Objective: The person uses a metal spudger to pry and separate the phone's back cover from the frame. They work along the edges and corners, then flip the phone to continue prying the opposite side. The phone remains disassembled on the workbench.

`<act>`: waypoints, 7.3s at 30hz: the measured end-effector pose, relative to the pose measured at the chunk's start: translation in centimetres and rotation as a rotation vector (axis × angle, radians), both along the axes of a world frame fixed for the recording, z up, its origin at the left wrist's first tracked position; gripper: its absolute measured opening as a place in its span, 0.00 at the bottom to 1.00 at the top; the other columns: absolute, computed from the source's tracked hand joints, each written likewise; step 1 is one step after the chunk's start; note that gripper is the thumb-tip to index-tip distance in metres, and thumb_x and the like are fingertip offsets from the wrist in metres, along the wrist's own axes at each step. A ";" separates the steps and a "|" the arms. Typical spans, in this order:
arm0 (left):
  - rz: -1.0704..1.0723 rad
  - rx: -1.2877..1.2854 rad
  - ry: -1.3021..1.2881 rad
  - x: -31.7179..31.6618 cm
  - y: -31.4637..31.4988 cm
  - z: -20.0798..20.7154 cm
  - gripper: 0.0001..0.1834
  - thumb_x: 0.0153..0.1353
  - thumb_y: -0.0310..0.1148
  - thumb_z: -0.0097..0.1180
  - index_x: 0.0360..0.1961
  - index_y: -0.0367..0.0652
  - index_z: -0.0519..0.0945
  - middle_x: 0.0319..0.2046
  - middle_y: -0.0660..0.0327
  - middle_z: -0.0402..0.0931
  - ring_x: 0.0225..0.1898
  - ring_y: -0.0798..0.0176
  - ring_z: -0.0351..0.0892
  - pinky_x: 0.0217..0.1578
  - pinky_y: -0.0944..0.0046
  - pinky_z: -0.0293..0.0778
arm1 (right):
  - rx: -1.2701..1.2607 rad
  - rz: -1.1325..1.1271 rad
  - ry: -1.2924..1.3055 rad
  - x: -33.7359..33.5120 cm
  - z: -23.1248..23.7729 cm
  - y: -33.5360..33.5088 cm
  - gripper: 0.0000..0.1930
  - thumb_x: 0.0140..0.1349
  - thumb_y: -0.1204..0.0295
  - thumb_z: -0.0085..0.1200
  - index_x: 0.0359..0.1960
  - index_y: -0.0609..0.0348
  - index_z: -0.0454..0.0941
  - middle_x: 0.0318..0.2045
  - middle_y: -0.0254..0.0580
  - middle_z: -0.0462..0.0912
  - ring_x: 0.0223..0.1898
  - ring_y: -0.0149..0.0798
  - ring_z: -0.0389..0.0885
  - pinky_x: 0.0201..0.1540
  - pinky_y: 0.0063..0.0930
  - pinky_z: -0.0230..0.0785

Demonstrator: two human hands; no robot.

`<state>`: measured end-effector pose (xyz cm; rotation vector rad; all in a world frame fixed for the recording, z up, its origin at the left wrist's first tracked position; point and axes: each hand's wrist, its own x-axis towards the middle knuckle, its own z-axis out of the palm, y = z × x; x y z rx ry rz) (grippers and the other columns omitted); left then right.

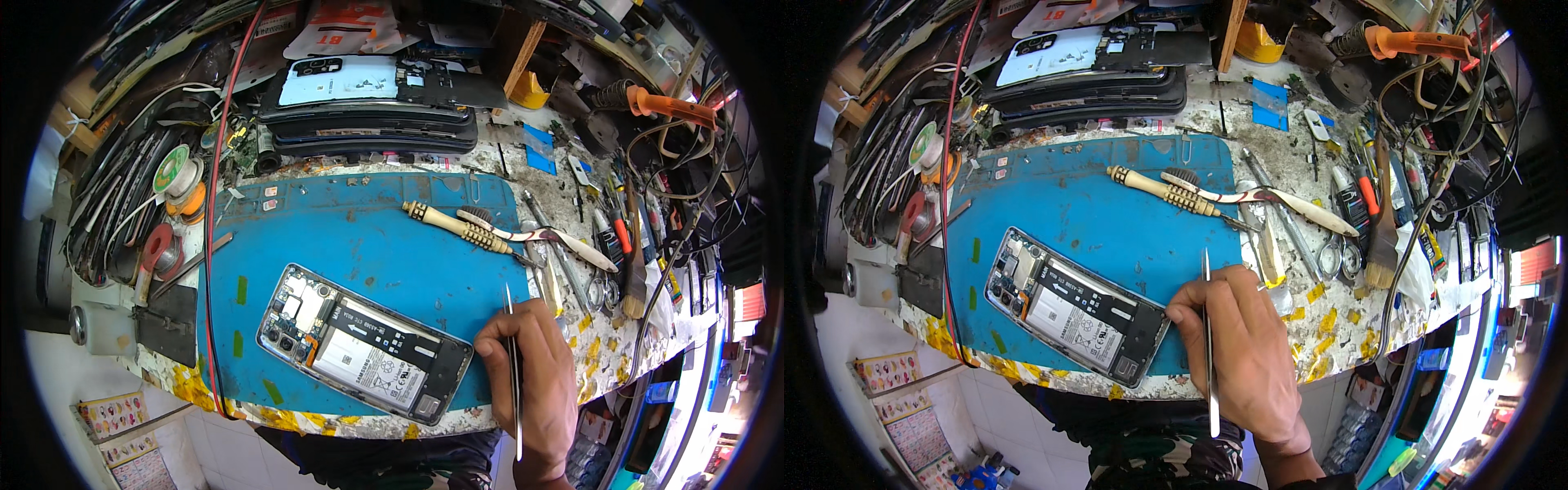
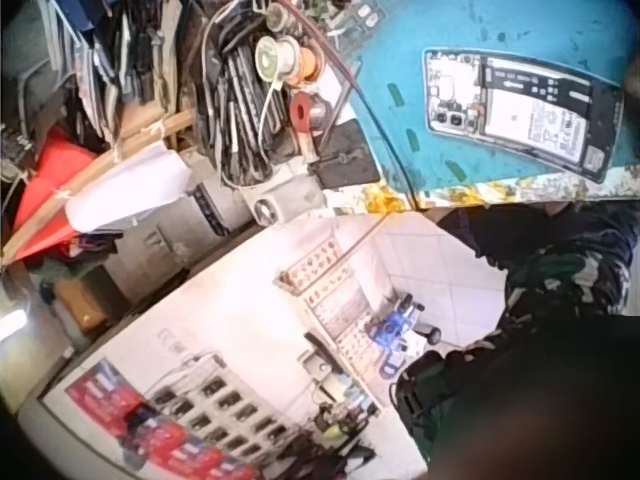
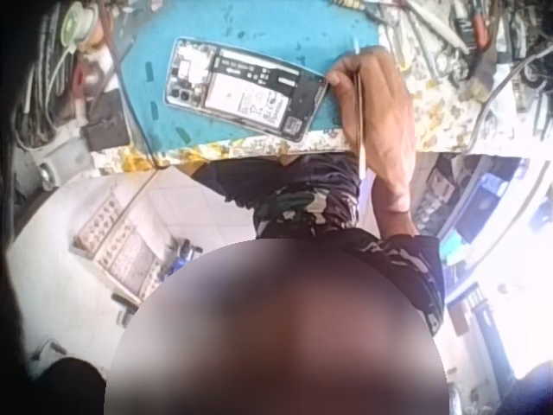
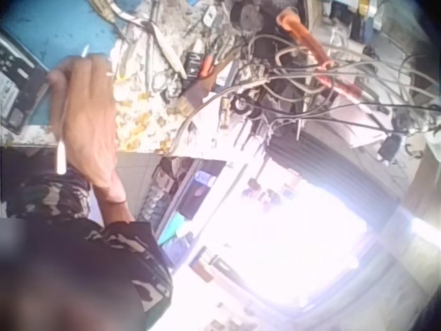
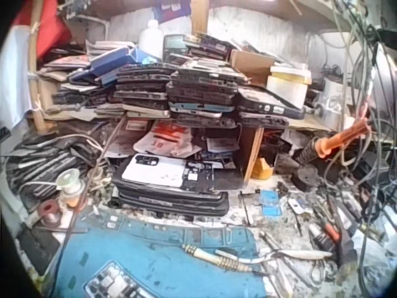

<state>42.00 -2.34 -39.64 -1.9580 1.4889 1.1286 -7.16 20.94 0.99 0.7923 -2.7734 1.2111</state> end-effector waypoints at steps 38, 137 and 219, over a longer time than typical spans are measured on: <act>-0.026 0.065 -0.005 0.8 -1.7 -0.4 0.17 0.68 0.41 0.60 0.50 0.40 0.79 0.48 0.45 0.79 0.54 0.46 0.79 0.55 0.50 0.76 | -0.077 -0.063 0.007 0.4 0.0 0.2 0.07 0.66 0.72 0.64 0.39 0.63 0.82 0.33 0.48 0.78 0.33 0.49 0.80 0.35 0.40 0.72; -1.247 -0.963 1.364 -39.7 5.6 38.1 0.45 0.53 0.42 0.76 0.70 0.40 0.68 0.67 0.43 0.69 0.68 0.36 0.68 0.71 0.25 0.50 | 0.073 0.040 0.156 0.8 -1.0 0.4 0.17 0.64 0.75 0.63 0.55 0.59 0.81 0.35 0.51 0.83 0.35 0.53 0.80 0.38 0.41 0.72; -1.256 -0.820 1.214 -39.5 3.8 38.9 0.18 0.43 0.32 0.76 0.39 0.61 0.92 0.54 0.58 0.85 0.61 0.46 0.81 0.61 0.41 0.76 | -0.209 0.107 0.106 3.8 -1.3 -1.0 0.13 0.57 0.82 0.70 0.28 0.63 0.73 0.35 0.54 0.90 0.30 0.42 0.90 0.32 0.29 0.82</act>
